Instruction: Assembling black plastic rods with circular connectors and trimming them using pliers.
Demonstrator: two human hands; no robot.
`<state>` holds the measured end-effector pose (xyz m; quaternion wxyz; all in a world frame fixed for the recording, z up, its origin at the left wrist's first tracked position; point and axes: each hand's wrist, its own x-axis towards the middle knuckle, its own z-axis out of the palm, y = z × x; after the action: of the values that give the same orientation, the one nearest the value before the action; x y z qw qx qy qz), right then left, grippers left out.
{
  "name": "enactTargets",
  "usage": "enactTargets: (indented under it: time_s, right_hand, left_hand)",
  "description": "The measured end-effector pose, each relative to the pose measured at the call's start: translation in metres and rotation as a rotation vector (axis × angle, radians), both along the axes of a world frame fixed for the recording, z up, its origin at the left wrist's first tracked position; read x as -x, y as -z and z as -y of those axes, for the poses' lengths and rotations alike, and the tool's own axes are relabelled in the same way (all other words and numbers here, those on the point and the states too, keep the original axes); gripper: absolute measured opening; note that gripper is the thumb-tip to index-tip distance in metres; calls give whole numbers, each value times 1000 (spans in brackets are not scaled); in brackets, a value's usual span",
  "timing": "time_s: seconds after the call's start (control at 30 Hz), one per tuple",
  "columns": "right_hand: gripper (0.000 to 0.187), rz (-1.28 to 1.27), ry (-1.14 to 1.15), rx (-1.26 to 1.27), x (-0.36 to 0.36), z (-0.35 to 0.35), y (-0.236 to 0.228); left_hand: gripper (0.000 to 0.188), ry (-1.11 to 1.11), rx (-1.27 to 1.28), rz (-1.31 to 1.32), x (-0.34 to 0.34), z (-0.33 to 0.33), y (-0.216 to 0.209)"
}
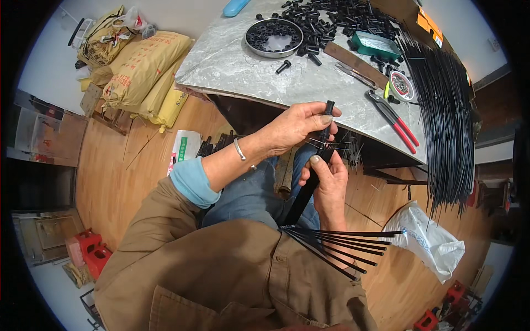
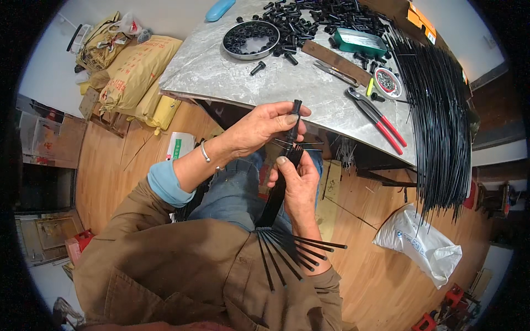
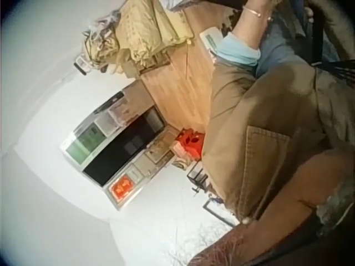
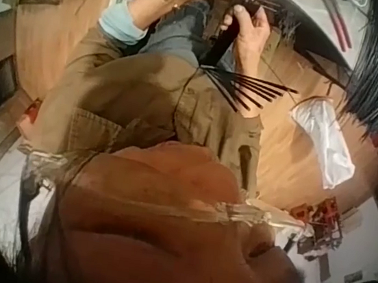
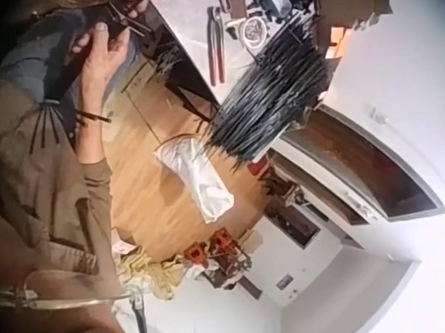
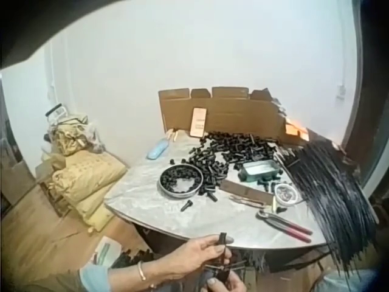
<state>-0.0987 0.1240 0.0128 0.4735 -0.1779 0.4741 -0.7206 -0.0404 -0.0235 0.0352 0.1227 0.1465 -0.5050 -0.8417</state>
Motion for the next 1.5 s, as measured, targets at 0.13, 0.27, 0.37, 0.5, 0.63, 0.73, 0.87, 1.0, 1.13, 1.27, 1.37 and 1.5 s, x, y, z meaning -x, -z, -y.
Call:
enactTargets:
  time_s: [0.13, 0.27, 0.37, 0.5, 0.63, 0.73, 0.87, 1.0, 1.13, 1.27, 1.37, 1.5]
  right_hand:
    - [16, -7, 12, -8, 0, -1, -1]
    - [15, -18, 5, -1, -3, 1, -3]
    - [15, -9, 1, -39, -5, 2, -4]
    - [14, -14, -17, -5, -4, 1, -2]
    - [13, -22, -24, -16, -4, 2, -2]
    - [12, -23, -23, -17, -3, 3, -1]
    - [12, -17, -11, -25, -3, 3, -1]
    - [13, 9, -10, -23, -3, 3, 0]
    - [15, 15, -6, -31, -3, 2, 0]
    - [17, 13, -5, -27, -4, 3, 0]
    - [18, -3, 1, -43, -4, 3, 1]
    - [16, -14, 11, -23, -5, 4, 1]
  left_hand:
    - [34, 8, -101, -9, 0, -4, 0]
    - [37, -6, 159, 118, 1, -6, -5]
    - [43, -63, 124, 109, 5, -1, 2]
    - [57, -71, 34, -37, 2, 6, 1]
    - [57, -85, 37, -38, -2, 9, 1]
    - [56, -80, 75, -86, -3, 10, -2]
    - [53, -42, 126, -117, -3, 9, -6]
    - [53, 8, 176, -134, -7, 9, -6]
    - [53, 22, 155, -129, -7, 9, -4]
    - [54, 62, 134, -161, -8, 11, 0]
    - [54, 70, 102, -179, -8, 12, 1]
    - [51, 13, 92, -147, -9, 6, -2]
